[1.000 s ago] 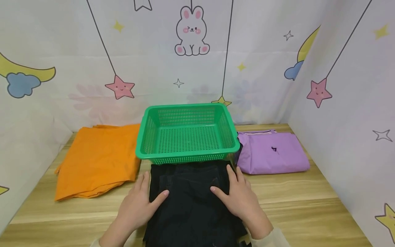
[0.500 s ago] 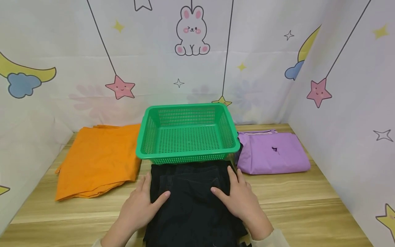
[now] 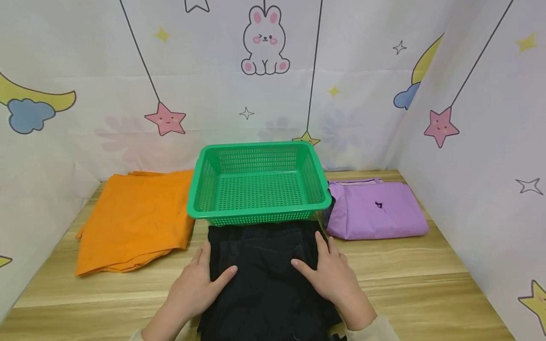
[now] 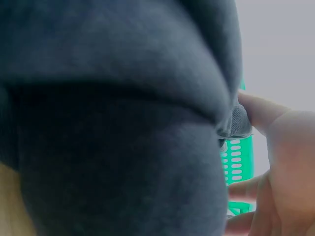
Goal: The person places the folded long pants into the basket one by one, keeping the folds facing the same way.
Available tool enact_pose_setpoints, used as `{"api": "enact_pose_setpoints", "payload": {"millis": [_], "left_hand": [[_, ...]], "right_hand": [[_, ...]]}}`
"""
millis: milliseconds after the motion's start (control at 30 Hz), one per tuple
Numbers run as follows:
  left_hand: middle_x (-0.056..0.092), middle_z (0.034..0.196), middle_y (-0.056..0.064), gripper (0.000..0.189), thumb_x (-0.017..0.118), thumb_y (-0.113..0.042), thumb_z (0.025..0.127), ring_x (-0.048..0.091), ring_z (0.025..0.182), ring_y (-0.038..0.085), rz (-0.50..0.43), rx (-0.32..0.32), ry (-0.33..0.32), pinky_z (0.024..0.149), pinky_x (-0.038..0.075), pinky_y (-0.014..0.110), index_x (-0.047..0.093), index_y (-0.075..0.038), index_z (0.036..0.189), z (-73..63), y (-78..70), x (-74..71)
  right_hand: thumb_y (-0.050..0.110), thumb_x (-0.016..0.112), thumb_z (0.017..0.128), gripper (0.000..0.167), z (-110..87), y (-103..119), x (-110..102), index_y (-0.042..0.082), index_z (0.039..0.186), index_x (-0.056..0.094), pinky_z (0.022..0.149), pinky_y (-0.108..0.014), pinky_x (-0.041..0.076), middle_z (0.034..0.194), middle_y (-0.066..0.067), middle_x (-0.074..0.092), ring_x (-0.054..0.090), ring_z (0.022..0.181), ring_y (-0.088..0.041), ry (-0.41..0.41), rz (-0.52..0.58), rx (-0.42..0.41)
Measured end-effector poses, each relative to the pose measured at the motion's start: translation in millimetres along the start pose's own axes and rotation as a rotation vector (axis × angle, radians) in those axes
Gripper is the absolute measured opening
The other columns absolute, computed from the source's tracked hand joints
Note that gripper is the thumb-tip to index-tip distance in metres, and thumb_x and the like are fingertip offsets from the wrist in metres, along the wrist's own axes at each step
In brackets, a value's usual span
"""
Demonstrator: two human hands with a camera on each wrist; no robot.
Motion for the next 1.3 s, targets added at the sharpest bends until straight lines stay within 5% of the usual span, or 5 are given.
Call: {"api": "enact_pose_setpoints", "payload": {"millis": [1300], "left_hand": [[0.041, 0.140, 0.031, 0.106, 0.047, -0.073, 0.082, 0.048, 0.122, 0.043, -0.055, -0.028, 0.015, 0.094, 0.043, 0.056, 0.022, 0.008, 0.146, 1.0, 1.6, 7.2]], "right_hand": [[0.084, 0.043, 0.073, 0.123, -2.9, -15, 8, -0.013, 0.145, 0.018, 0.097, -0.063, 0.037, 0.142, -0.036, 0.032, 0.037, 0.127, -0.053, 0.030, -0.047, 0.125]]}}
Point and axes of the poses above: each hand's wrist, its own z-axis towards the middle knuckle, its own x-axis out of the palm, y = z × x, the point moved 5 cm from there along z, towards the middle knuckle
